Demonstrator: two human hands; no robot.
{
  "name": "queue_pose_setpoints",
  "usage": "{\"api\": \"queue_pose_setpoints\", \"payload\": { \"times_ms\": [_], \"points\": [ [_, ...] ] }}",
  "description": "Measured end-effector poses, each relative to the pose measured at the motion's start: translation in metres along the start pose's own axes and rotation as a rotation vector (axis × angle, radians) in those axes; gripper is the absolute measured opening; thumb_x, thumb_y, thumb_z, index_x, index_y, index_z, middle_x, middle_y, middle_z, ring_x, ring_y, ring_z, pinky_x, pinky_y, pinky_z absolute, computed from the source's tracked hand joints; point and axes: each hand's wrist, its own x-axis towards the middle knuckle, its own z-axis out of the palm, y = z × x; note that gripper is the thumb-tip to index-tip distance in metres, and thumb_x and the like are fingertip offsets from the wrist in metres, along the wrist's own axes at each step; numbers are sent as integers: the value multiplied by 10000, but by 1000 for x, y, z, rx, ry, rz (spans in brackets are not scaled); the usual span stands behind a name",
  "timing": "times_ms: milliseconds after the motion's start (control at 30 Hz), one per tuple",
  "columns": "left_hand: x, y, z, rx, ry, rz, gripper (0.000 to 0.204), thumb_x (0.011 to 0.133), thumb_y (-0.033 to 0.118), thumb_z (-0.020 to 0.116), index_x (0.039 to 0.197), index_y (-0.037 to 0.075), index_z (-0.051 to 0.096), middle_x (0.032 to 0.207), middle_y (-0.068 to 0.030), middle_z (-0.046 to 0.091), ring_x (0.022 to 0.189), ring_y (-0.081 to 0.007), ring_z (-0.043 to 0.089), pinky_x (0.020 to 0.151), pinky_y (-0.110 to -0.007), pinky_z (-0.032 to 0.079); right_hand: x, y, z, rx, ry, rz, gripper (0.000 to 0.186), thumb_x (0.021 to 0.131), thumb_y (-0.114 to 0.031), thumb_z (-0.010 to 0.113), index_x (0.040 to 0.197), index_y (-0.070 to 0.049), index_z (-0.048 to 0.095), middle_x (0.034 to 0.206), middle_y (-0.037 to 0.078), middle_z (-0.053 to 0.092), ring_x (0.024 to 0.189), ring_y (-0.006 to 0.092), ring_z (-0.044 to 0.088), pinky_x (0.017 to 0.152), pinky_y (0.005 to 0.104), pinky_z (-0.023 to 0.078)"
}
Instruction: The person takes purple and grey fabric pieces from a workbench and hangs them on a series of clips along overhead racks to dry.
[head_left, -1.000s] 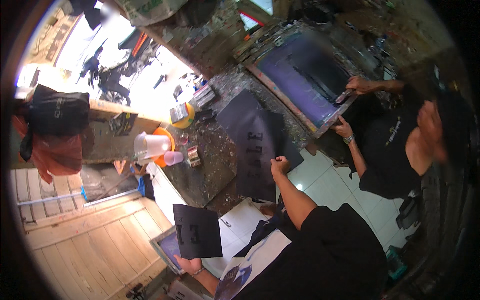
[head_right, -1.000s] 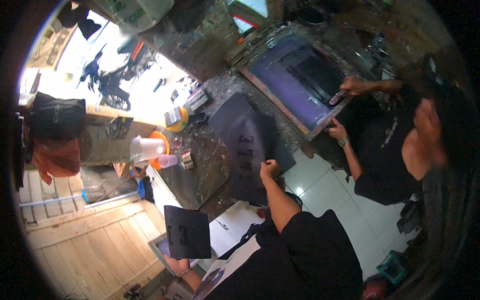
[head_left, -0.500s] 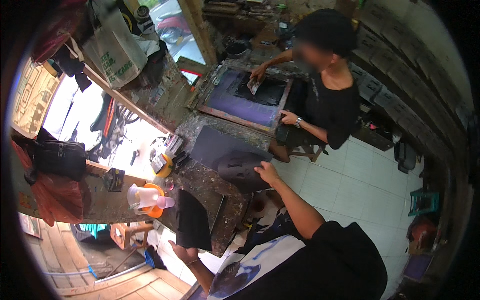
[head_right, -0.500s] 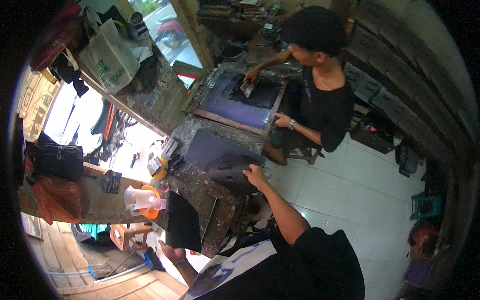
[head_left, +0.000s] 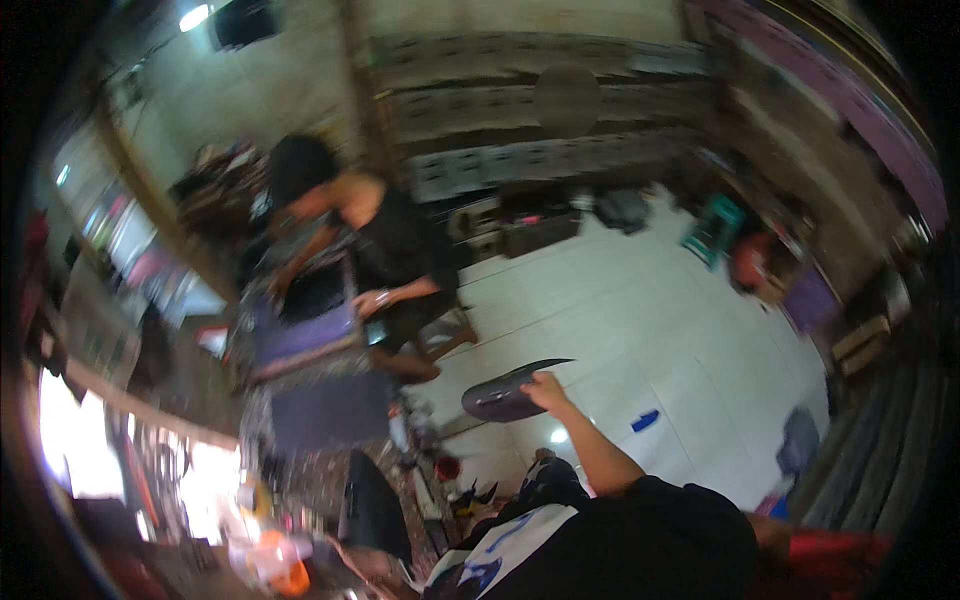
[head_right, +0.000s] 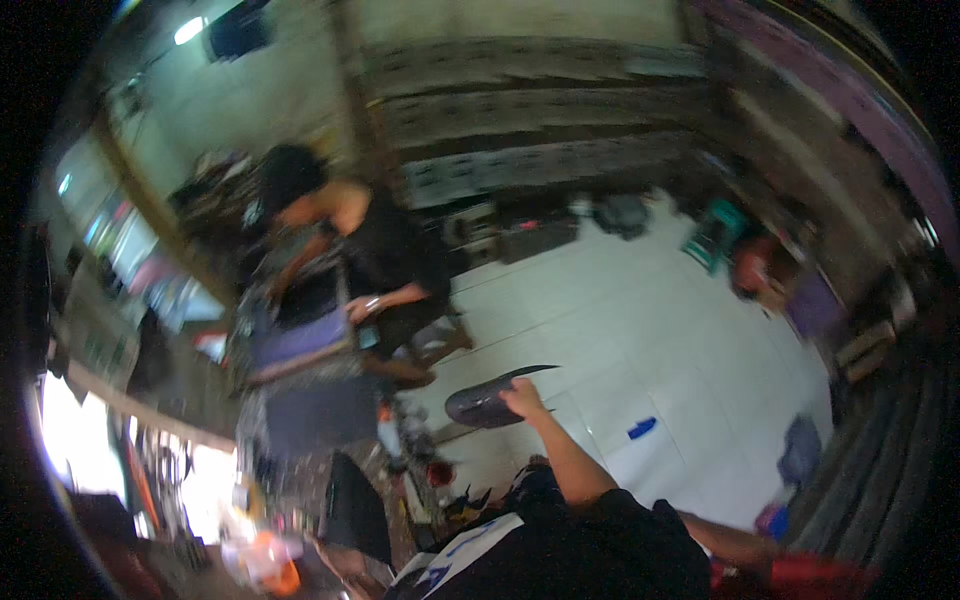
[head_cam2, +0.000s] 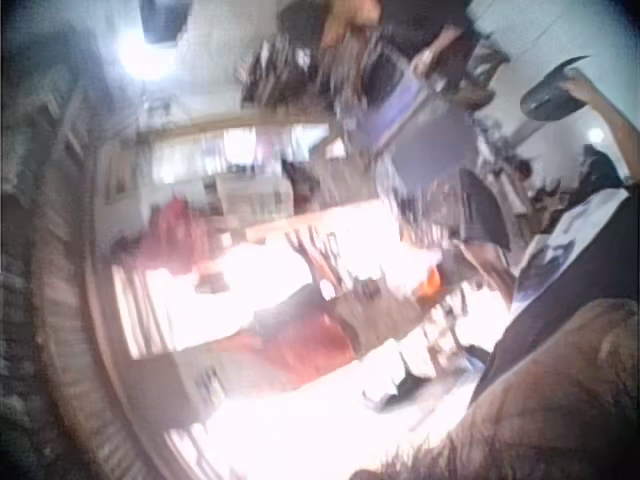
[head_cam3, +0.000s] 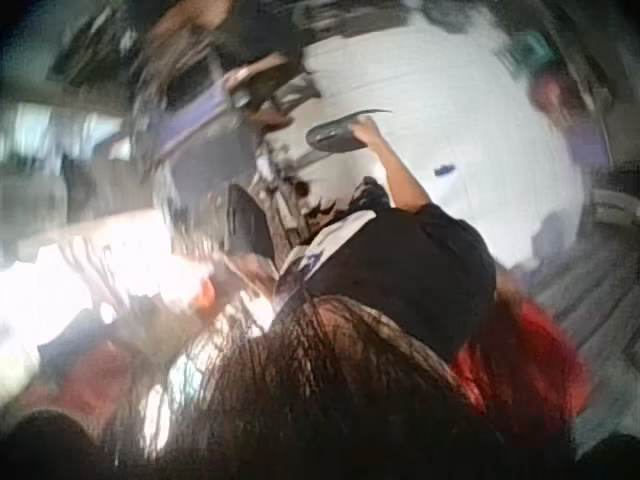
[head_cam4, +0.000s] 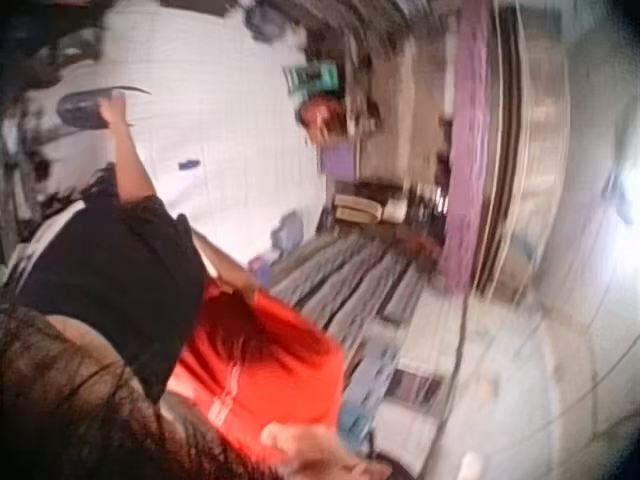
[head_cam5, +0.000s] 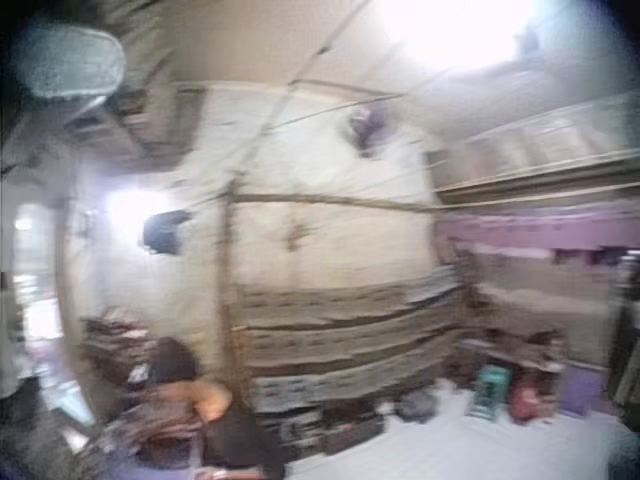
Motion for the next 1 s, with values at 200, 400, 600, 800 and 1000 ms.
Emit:
{"api": "queue_pose_setpoints", "payload": {
  "times_ms": [200, 400, 600, 800, 1000],
  "points": [
    [-31, -45, 131, 340, 71, -212, 660, 856, 518, 365, 1177, -55, 431, 1143, -172, 508, 1003, -287, 514, 894, -391, 401, -58, 104, -124, 22, 287, 19, 134, 737, -123, 606, 698, -2, 562, 608, 48, 554, 542, 121, 487, 498, 316, 381],
    [-52, -125, 230, 243, -494, -442, 644, 859, 514, 372, 1134, -58, 481, 1083, -142, 569, 939, -266, 566, 849, -365, 445, -152, 168, -239, 187, 333, 166, 174, 756, -151, 606, 672, -33, 511, 605, 9, 525, 542, 89, 469, 487, 284, 369],
    [-127, -193, 307, 334, -697, -424, 638, 871, 510, 348, 1104, -65, 496, 1139, -166, 526, 995, -303, 530, 884, -403, 413, -203, 269, -309, 306, 480, 300, 176, 689, -142, 629, 824, -29, 634, 641, 115, 592, 576, 217, 569, 559, 359, 437],
    [-137, -269, 385, 625, -612, -404, 674, 856, 507, 402, 1140, -104, 437, 1131, -165, 515, 1003, -273, 517, 884, -371, 407, -231, 292, -360, -44, 731, 459, 289, 649, -249, 626, 782, 7, 623, 818, 228, 592, 774, 362, 580, 686, 406, 461],
    [-128, -346, 493, 649, -712, -434, 603, 883, 440, 370, 1158, -94, 418, 1160, -194, 489, 1035, -318, 503, 915, -402, 391, -213, 294, -417, -47, 1002, 583, 246, 688, -203, 630, 700, 34, 568, 689, 206, 582, 660, 316, 583, 595, 390, 436]
  ]
}}
